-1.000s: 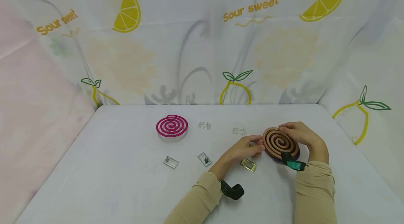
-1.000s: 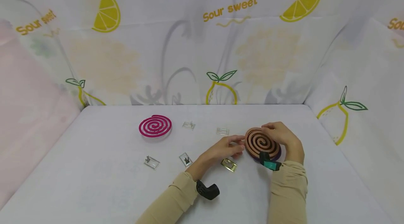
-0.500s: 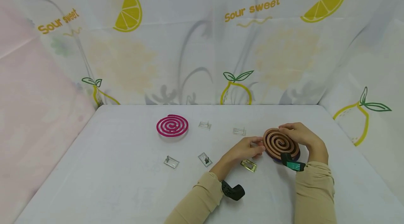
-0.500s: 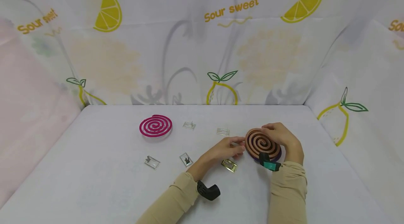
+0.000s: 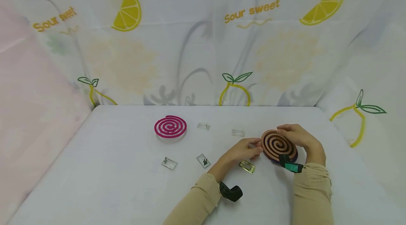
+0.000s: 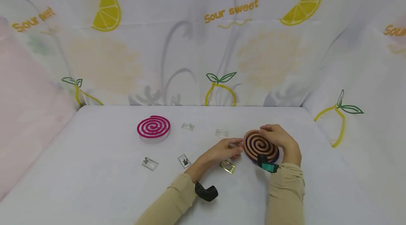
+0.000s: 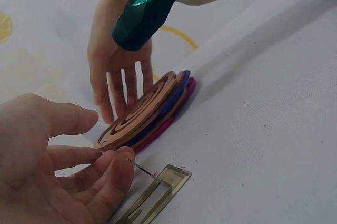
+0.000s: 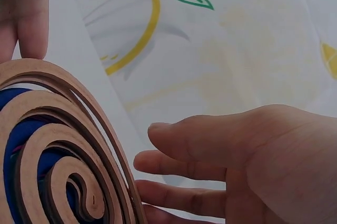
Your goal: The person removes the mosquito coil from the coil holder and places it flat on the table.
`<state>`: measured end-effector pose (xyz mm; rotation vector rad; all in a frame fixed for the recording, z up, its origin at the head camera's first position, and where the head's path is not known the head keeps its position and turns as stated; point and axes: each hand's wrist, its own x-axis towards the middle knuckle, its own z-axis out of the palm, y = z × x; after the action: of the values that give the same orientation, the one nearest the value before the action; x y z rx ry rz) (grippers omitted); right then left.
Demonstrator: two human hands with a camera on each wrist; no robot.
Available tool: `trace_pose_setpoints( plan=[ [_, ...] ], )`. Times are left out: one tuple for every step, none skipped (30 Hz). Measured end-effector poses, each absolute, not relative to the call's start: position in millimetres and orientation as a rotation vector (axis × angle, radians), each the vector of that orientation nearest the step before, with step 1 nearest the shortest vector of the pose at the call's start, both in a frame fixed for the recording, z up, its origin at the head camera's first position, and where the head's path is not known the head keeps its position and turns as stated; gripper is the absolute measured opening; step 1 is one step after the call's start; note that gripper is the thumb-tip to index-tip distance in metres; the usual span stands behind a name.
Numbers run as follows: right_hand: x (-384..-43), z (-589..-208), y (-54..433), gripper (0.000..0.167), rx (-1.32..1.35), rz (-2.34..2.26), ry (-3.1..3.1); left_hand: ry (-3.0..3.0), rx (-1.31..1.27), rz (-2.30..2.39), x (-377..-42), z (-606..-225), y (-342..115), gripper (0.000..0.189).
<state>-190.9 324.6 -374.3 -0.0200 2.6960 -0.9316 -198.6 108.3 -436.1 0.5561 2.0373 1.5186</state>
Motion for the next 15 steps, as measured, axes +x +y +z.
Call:
trace_pose_setpoints(
  plan=[
    [-191.0, -374.7, 323.4, 0.055, -0.023, -0.941, 2.697, 2.039, 0.552, 1.518, -198.7, -436.1, 106.6, 0.044],
    [-191.1, -375.1, 322.1, 0.055, -0.023, -0.949, 2.699, 2.036, 0.546, 1.52, -198.6, -435.9, 105.1, 0.045],
    [-191.1, -375.5, 321.1, 0.055, -0.023, -0.956, 2.701, 2.032, 0.546, 1.522, -198.6, -435.9, 103.8, 0.045],
    [-191.0, -375.9, 320.3, 0.054, -0.024, -0.963, 2.705, 2.028, 0.548, 1.525, -198.7, -435.9, 102.8, 0.045],
    [-191.1, -376.3, 319.8, 0.054, -0.027, -0.967, 2.714, 2.024, 0.55, 1.529, -198.9, -435.8, 102.0, 0.045],
    [-191.1, -376.6, 319.3, 0.053, -0.031, -0.973, 2.725, 2.02, 0.555, 1.536, -199.2, -435.7, 101.5, 0.044],
    [-191.3, -377.0, 319.0, 0.053, -0.046, -0.983, 2.736, 2.016, 0.56, 1.547, -199.7, -435.6, 101.0, 0.044],
    [-191.6, -377.3, 318.8, 0.052, -0.065, -0.996, 2.746, 2.016, 0.568, 1.557, -200.2, -435.6, 100.7, 0.043],
    [-192.1, -377.6, 318.6, 0.051, -0.087, -1.008, 2.757, 2.021, 0.577, 1.564, -200.9, -435.6, 100.3, 0.043],
    [-192.6, -377.4, 318.0, 0.051, -0.115, -1.018, 2.772, 2.028, 0.586, 1.571, -201.7, -435.4, 99.9, 0.042],
    [-193.3, -377.1, 317.0, 0.05, -0.146, -1.029, 2.785, 2.033, 0.589, 1.58, -202.4, -434.9, 99.3, 0.041],
    [-193.9, -376.5, 315.7, 0.049, -0.176, -1.04, 2.797, 2.038, 0.593, 1.59, -203.1, -434.3, 98.7, 0.04],
    [-194.5, -375.5, 314.2, 0.048, -0.209, -1.05, 2.806, 2.044, 0.6, 1.595, -203.9, -433.2, 97.9, 0.039],
    [-195.2, -374.5, 312.5, 0.048, -0.24, -1.052, 2.819, 2.052, 0.607, 1.597, -204.6, -431.8, 96.8, 0.038],
    [-196.1, -373.2, 310.3, 0.047, -0.274, -1.058, 2.832, 2.055, 0.619, 1.61, -205.7, -430.4, 95.6, 0.037]
  ],
)
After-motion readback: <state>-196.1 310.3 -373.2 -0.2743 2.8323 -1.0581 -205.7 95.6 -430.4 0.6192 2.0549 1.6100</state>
